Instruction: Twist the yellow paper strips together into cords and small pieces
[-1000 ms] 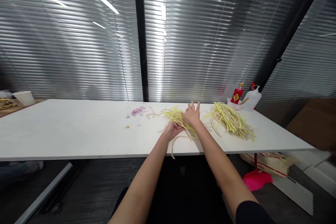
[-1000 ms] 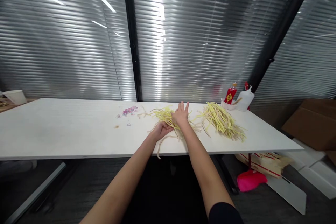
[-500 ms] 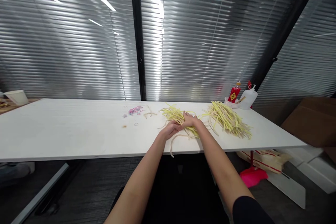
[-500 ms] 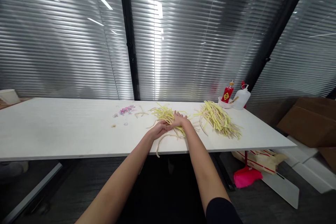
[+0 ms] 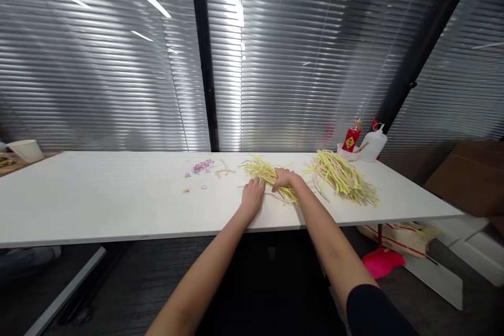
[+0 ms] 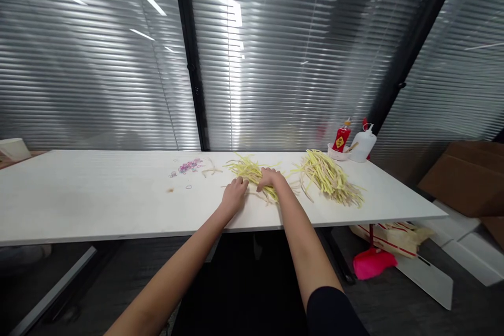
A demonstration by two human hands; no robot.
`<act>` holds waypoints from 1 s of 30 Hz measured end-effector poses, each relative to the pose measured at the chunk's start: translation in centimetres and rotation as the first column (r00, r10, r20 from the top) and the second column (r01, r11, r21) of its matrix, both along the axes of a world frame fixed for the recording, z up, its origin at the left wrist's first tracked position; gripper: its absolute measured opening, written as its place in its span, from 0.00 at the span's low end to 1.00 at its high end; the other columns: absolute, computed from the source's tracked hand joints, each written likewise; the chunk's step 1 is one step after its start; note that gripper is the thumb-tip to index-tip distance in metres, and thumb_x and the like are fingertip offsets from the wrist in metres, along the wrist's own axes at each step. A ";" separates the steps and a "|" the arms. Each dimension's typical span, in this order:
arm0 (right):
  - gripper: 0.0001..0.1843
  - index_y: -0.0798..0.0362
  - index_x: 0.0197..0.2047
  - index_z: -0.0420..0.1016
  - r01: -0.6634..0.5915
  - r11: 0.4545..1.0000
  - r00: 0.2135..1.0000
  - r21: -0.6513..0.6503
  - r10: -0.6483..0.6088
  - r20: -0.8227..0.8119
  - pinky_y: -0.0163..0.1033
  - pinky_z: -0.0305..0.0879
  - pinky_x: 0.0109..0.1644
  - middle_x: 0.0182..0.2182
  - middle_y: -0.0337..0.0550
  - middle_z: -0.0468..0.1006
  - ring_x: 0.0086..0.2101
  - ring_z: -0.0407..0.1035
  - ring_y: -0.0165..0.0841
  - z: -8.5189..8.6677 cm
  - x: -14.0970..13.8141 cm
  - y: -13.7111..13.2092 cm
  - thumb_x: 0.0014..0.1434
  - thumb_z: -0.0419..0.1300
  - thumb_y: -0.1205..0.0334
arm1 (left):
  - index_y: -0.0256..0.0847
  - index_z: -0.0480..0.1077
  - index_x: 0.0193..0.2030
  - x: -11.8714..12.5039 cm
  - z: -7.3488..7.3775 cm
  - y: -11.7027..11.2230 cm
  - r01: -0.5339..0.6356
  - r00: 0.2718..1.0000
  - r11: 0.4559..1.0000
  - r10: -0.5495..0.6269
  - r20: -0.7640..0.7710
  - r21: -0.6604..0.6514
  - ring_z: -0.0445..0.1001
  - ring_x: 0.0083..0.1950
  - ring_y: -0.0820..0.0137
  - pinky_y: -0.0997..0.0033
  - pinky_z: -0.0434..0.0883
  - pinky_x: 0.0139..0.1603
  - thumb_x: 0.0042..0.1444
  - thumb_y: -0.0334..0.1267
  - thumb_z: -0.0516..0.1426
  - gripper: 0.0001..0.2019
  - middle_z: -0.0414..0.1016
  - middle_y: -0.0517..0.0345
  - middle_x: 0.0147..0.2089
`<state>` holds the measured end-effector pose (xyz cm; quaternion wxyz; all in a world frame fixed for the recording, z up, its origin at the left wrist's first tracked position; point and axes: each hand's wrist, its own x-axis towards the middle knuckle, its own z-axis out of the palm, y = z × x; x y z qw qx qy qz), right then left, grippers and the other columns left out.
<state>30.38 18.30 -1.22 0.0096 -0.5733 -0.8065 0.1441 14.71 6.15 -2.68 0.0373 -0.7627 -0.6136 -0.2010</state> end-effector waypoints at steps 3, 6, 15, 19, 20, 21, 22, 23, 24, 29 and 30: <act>0.66 0.52 0.66 0.45 0.016 0.998 0.996 0.062 -0.021 0.081 0.59 0.37 0.61 0.64 0.57 0.43 0.62 0.39 0.55 0.0 -0.3 0.4 0.25 0.70 0.46 | 0.37 0.63 0.46 -0.4 0.1 0.4 -0.017 0.967 0.987 0.056 -0.250 0.158 0.64 0.46 0.61 0.63 0.64 0.43 0.54 0.23 0.46 0.14 0.64 0.47 0.45; 0.77 0.51 0.68 0.31 0.000 0.997 0.988 0.076 -0.012 0.154 0.62 0.23 0.60 0.66 0.54 0.27 0.62 0.19 0.55 0.2 -0.9 0.9 0.21 0.72 0.46 | 0.37 0.64 0.45 -0.7 -0.2 0.8 0.017 0.938 0.969 0.070 -0.338 0.248 0.65 0.45 0.60 0.62 0.63 0.43 0.56 0.25 0.46 0.13 0.65 0.46 0.44; 0.56 0.54 0.60 0.58 -0.080 0.997 0.985 -0.009 0.081 0.150 0.66 0.27 0.59 0.55 0.56 0.64 0.56 0.55 0.53 1.2 -1.3 0.8 0.27 0.71 0.46 | 0.39 0.50 0.66 -0.8 -2.4 2.0 -0.009 0.940 0.931 0.133 -0.315 0.365 0.51 0.64 0.52 0.46 0.54 0.57 0.58 0.25 0.42 0.28 0.51 0.43 0.66; 0.36 0.54 0.50 0.66 -0.226 0.973 0.972 0.047 0.222 0.069 0.47 0.57 0.54 0.47 0.48 0.72 0.46 0.67 0.44 1.4 -1.1 -1.3 0.35 0.69 0.58 | 0.41 0.41 0.69 -0.6 -2.7 2.8 0.045 0.964 0.906 0.071 -0.256 0.420 0.42 0.69 0.56 0.45 0.49 0.61 0.59 0.25 0.41 0.30 0.41 0.46 0.69; 0.34 0.55 0.50 0.66 -0.263 0.961 0.964 0.082 0.258 0.066 0.42 0.60 0.50 0.47 0.48 0.72 0.45 0.67 0.42 1.3 -1.2 -2.0 0.37 0.68 0.61 | 0.41 0.41 0.69 -0.6 -2.7 3.0 0.055 0.969 0.900 0.057 -0.241 0.433 0.41 0.69 0.57 0.45 0.48 0.62 0.59 0.25 0.40 0.30 0.40 0.47 0.69; 0.31 0.55 0.49 0.66 -0.296 0.946 0.954 0.133 0.288 0.078 0.39 0.61 0.47 0.46 0.49 0.72 0.44 0.68 0.41 1.1 -1.2 -2.7 0.39 0.66 0.64 | 0.40 0.41 0.69 -0.7 -2.8 3.2 0.063 0.972 0.893 0.046 -0.229 0.445 0.40 0.69 0.58 0.46 0.48 0.62 0.60 0.25 0.40 0.30 0.39 0.47 0.69; 0.28 0.56 0.49 0.65 -0.324 0.925 0.945 0.198 0.309 0.103 0.38 0.61 0.45 0.46 0.49 0.71 0.44 0.68 0.40 0.8 -1.2 -3.4 0.42 0.63 0.66 | 0.39 0.42 0.69 -0.7 -2.9 3.4 0.070 0.975 0.887 0.037 -0.220 0.457 0.39 0.69 0.58 0.46 0.47 0.62 0.60 0.26 0.40 0.29 0.39 0.46 0.69; 0.25 0.56 0.48 0.65 -0.344 0.899 0.938 0.271 0.318 0.138 0.38 0.61 0.45 0.46 0.50 0.71 0.44 0.68 0.40 0.6 -1.2 -4.2 0.44 0.61 0.68 | 0.39 0.43 0.68 -0.7 -2.9 3.5 0.077 0.977 0.880 0.028 -0.213 0.469 0.39 0.70 0.58 0.45 0.46 0.63 0.60 0.26 0.40 0.28 0.39 0.46 0.69; 0.22 0.57 0.48 0.65 -0.358 0.870 0.933 0.339 0.315 0.176 0.38 0.60 0.45 0.46 0.50 0.70 0.43 0.68 0.40 0.3 -1.1 -4.9 0.47 0.58 0.70 | 0.38 0.45 0.68 -0.8 -3.0 3.6 0.084 0.978 0.872 0.020 -0.207 0.482 0.38 0.69 0.57 0.44 0.45 0.63 0.60 0.26 0.40 0.28 0.39 0.45 0.69; 0.19 0.56 0.49 0.63 -0.339 0.818 0.937 0.464 0.253 0.240 0.42 0.59 0.45 0.45 0.51 0.69 0.43 0.66 0.41 -0.2 -0.7 -6.9 0.52 0.53 0.70 | 0.40 0.53 0.65 -0.8 -3.1 3.6 0.099 0.983 0.831 0.005 -0.186 0.548 0.35 0.69 0.56 0.40 0.36 0.63 0.59 0.26 0.43 0.26 0.38 0.47 0.69; 0.20 0.56 0.50 0.62 -0.331 0.826 0.941 0.456 0.251 0.227 0.42 0.59 0.45 0.45 0.51 0.69 0.44 0.66 0.41 -0.1 -0.7 -7.1 0.52 0.53 0.68 | 0.40 0.54 0.65 -0.7 -3.0 3.6 0.102 0.982 0.826 0.006 -0.190 0.554 0.34 0.70 0.56 0.40 0.35 0.63 0.59 0.25 0.43 0.26 0.38 0.48 0.69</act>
